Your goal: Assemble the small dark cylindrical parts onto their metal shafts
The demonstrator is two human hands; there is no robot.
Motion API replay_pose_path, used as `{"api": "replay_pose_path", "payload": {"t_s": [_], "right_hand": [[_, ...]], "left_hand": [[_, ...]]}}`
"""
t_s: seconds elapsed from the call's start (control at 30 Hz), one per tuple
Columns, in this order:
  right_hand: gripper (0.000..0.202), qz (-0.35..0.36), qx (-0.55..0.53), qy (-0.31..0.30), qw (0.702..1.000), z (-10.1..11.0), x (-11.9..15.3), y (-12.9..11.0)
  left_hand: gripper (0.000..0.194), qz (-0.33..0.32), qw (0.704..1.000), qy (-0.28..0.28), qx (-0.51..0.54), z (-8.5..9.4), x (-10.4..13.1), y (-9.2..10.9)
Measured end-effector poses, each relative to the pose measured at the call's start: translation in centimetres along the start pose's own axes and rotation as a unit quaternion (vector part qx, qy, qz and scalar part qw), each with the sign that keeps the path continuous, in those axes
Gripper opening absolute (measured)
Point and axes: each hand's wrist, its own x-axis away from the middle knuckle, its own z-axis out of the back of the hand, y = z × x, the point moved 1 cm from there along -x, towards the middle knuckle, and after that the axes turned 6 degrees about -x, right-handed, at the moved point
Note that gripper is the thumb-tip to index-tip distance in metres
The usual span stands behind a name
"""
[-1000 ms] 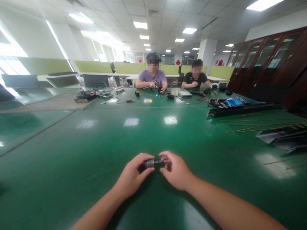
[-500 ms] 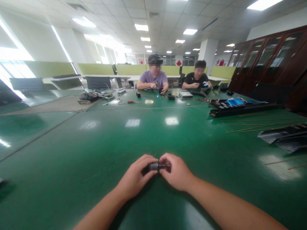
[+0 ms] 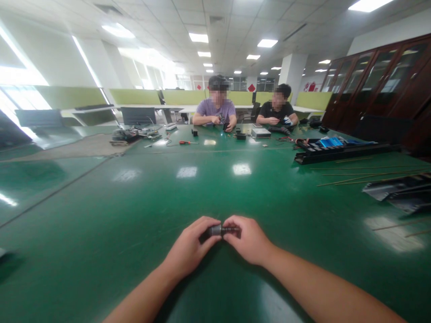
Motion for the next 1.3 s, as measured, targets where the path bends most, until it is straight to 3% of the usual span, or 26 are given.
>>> {"api": "replay_pose_path", "payload": {"t_s": [0.4,1.3], "right_hand": [[0.013,-0.016,-0.021,-0.007,1.000,0.11,-0.21,0.18],[0.013,-0.012,0.012,-0.022,1.000,0.81,-0.43,-0.31]], "left_hand": [[0.023,0.016,0.999,0.008,-0.030,-0.28,0.07,-0.19],[0.026,-0.053,0.982,0.071,-0.166,-0.47,0.35,-0.04]]}}
